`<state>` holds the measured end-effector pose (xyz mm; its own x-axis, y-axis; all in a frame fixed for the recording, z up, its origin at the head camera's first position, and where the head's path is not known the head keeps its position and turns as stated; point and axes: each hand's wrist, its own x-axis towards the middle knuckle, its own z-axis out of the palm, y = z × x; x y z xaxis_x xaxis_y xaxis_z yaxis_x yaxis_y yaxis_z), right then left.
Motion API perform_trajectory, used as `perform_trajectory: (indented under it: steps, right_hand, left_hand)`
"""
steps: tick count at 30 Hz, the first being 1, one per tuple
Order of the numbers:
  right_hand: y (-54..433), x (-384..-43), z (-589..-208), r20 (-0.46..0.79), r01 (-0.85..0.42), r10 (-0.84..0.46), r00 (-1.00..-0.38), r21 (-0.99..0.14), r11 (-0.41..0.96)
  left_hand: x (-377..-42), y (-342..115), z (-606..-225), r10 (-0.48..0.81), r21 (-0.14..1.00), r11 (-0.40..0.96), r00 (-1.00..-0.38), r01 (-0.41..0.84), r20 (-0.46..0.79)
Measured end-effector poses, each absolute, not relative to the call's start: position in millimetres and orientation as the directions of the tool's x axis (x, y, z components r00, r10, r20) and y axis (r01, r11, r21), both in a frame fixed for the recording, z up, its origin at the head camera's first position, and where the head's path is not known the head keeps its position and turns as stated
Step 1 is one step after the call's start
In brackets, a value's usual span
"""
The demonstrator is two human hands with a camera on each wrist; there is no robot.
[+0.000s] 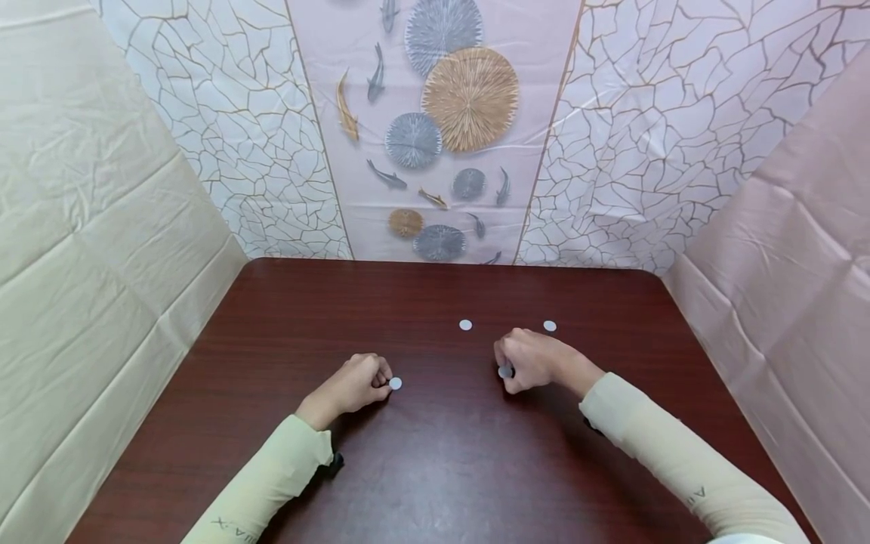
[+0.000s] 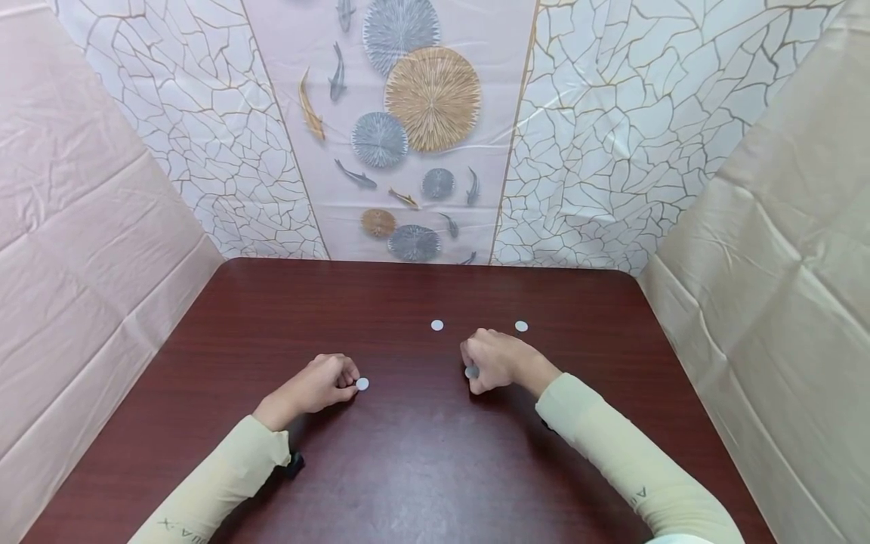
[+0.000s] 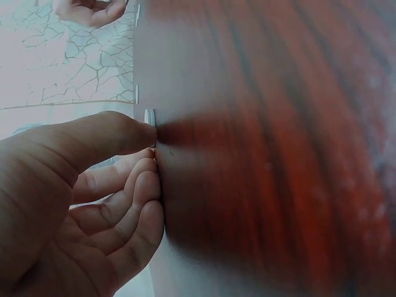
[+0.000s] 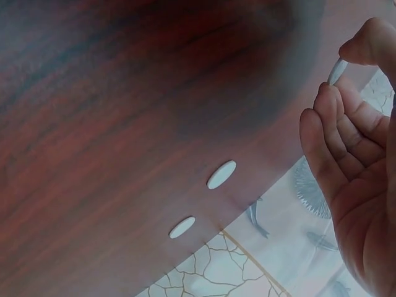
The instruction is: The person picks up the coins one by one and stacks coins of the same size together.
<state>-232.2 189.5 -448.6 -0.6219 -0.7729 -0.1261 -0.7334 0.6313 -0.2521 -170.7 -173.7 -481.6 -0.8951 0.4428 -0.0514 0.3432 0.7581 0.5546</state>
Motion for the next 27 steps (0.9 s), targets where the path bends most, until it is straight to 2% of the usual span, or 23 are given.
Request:
perform_trajectory:
  steps: [7,16,27]
  right_hand:
    - [189.3,-224.8,-454.8,-0.091,-0.757,-0.789,-0.608,-0.235,0.610]
    - [189.8,-217.0,-459.1,-0.092,-0.739,-0.772,-0.629,-0.235,0.631]
    - [190.2,-212.8,-464.6,-0.057,-0.765,-0.790,-0.610,-0.218,0.606]
  left_hand:
    - [-171.3,-174.9,-481.6,0.436,0.556,0.762,-0.898,0.333,-0.060]
    - [-171.1,-174.1,-481.9,0.441,0.547,0.764,-0.896,0.342,-0.057]
    - [-170.5,-173.0,-483.1,0.437,0.541,0.767,-0.898,0.344,-0.048]
